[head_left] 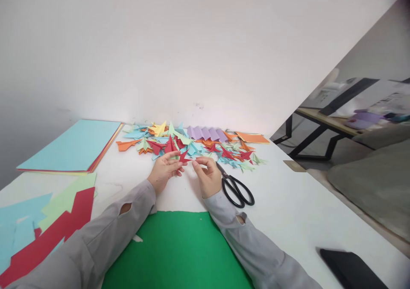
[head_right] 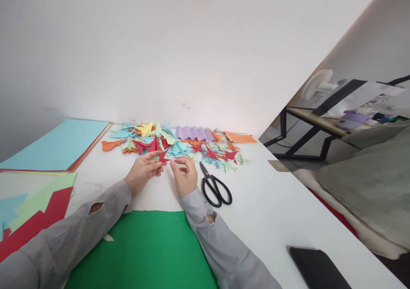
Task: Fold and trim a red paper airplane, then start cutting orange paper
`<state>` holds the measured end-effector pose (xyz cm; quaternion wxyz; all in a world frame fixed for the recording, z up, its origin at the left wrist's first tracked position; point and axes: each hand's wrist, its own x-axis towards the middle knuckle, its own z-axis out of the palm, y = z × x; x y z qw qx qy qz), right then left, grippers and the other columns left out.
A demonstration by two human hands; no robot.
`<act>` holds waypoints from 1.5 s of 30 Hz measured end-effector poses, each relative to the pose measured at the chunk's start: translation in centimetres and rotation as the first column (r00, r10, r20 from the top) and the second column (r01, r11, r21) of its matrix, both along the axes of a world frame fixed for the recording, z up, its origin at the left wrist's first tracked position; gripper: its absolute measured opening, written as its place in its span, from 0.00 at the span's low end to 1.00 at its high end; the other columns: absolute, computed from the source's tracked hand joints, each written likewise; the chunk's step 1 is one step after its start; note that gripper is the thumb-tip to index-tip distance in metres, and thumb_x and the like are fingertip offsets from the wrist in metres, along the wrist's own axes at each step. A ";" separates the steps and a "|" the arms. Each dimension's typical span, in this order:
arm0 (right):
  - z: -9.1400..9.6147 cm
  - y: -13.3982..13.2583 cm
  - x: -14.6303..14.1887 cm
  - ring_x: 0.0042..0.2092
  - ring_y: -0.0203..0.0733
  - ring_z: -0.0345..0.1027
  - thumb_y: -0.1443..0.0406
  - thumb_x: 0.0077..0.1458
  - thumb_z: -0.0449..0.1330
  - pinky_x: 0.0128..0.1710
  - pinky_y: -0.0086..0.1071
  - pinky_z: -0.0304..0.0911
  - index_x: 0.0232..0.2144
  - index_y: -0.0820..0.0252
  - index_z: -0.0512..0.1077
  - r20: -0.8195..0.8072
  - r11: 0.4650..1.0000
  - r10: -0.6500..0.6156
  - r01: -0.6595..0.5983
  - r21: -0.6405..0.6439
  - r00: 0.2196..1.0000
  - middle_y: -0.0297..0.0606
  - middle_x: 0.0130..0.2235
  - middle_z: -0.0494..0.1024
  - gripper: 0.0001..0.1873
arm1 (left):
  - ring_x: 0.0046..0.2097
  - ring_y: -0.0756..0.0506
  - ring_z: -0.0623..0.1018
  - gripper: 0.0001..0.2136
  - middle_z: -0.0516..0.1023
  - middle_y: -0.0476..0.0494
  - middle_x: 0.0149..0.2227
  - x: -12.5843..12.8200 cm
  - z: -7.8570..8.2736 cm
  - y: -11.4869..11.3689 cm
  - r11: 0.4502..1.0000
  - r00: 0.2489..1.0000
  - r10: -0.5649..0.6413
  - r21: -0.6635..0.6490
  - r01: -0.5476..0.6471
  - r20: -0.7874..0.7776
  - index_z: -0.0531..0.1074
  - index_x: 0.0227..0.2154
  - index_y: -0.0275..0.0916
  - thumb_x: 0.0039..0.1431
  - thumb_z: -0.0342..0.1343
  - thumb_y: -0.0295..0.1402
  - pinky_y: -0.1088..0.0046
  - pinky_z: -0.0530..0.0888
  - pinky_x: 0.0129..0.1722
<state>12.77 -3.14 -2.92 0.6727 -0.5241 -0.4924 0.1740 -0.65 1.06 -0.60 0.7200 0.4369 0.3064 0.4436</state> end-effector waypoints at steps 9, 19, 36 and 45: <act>0.0 -0.1 -0.7 0.26 0.37 0.66 0.58 0.48 0.57 0.24 0.29 0.61 0.24 0.60 0.72 0.172 0.950 0.291 -0.263 -0.166 0.941 0.37 0.24 0.74 0.10 | 0.29 0.51 0.75 0.22 0.77 0.47 0.25 0.2 -0.7 0.3 0.999 0.998 -0.016 -0.040 0.018 0.055 0.72 0.40 0.32 0.37 0.66 0.27 0.73 0.69 0.35; 0.0 -0.1 -0.8 0.21 0.36 0.66 0.61 0.49 0.55 0.22 0.28 0.62 0.22 0.59 0.71 0.110 0.923 0.358 -0.334 -0.192 0.927 0.36 0.21 0.76 0.10 | 0.25 0.51 0.73 0.14 0.77 0.46 0.25 0.3 -0.4 0.0 1.000 0.999 -0.016 -0.021 0.017 0.043 0.74 0.30 0.33 0.37 0.66 0.29 0.74 0.68 0.27; 0.3 -0.6 -0.9 0.18 0.34 0.61 0.65 0.43 0.57 0.19 0.27 0.58 0.18 0.58 0.67 0.075 0.908 0.352 -0.321 -0.268 0.933 0.30 0.15 0.71 0.06 | 0.33 0.50 0.76 0.09 0.77 0.45 0.30 -0.2 0.0 0.4 0.986 0.979 0.083 -0.160 -0.052 0.189 0.73 0.28 0.35 0.41 0.65 0.29 0.73 0.70 0.34; 0.1 -0.2 -1.3 0.19 0.35 0.64 0.59 0.45 0.58 0.20 0.29 0.62 0.24 0.59 0.68 -0.033 0.897 0.382 -0.379 -0.226 0.923 0.34 0.20 0.75 0.09 | 0.30 0.48 0.75 0.12 0.78 0.42 0.28 0.1 -0.1 -0.1 1.000 0.998 -0.013 -0.015 0.014 0.067 0.74 0.27 0.32 0.38 0.66 0.32 0.72 0.70 0.30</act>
